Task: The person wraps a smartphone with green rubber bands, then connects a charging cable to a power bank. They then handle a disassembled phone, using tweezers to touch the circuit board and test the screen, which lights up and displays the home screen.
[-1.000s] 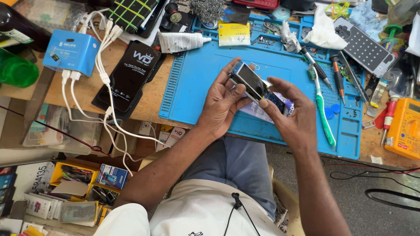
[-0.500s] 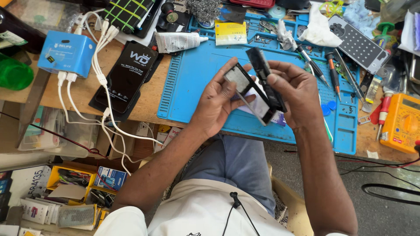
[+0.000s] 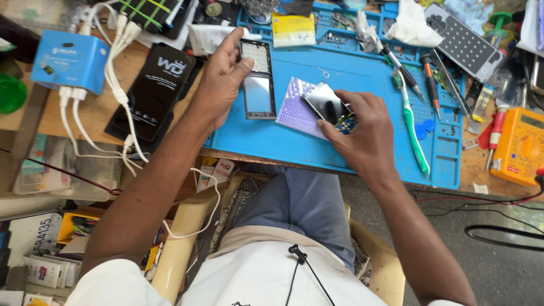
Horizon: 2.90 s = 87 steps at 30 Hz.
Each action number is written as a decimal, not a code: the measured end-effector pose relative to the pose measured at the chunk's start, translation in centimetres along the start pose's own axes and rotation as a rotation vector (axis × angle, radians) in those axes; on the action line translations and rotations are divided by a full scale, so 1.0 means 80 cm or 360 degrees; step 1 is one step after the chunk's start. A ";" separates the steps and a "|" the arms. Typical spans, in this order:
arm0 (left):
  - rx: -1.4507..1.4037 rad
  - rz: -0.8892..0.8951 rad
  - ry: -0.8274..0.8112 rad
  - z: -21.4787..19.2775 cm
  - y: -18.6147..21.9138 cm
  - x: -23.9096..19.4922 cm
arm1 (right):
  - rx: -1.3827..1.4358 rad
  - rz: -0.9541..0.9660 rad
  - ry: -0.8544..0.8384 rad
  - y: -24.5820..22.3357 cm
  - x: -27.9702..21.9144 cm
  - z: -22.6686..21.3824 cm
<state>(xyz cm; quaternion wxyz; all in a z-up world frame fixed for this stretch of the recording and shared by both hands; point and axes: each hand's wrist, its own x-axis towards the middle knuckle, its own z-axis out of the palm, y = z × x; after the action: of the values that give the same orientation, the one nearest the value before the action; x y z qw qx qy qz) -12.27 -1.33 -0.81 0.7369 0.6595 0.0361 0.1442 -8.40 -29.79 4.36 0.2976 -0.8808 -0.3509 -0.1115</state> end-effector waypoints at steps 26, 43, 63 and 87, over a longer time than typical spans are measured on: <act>-0.0654 -0.0155 -0.0127 0.157 -0.004 -0.058 | 0.0865 0.0410 0.0103 -0.009 -0.037 -0.021; -0.0395 0.0146 -0.0137 0.140 0.049 -0.002 | 0.1091 0.0529 0.0349 0.091 -0.003 -0.084; -0.1358 -0.0068 -0.0554 0.201 0.021 0.101 | -0.0770 0.0471 -0.0058 0.214 0.025 -0.140; -0.1303 -0.0429 -0.0539 0.220 -0.034 0.072 | 0.1841 0.0218 0.0834 0.088 -0.018 -0.042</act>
<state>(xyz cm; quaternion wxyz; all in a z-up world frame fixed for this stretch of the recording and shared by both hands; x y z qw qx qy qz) -2.00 -17.00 -0.45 0.9443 0.3179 -0.0593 -0.0602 -4.59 -36.65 3.36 0.8074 -0.5418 -0.2129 -0.0965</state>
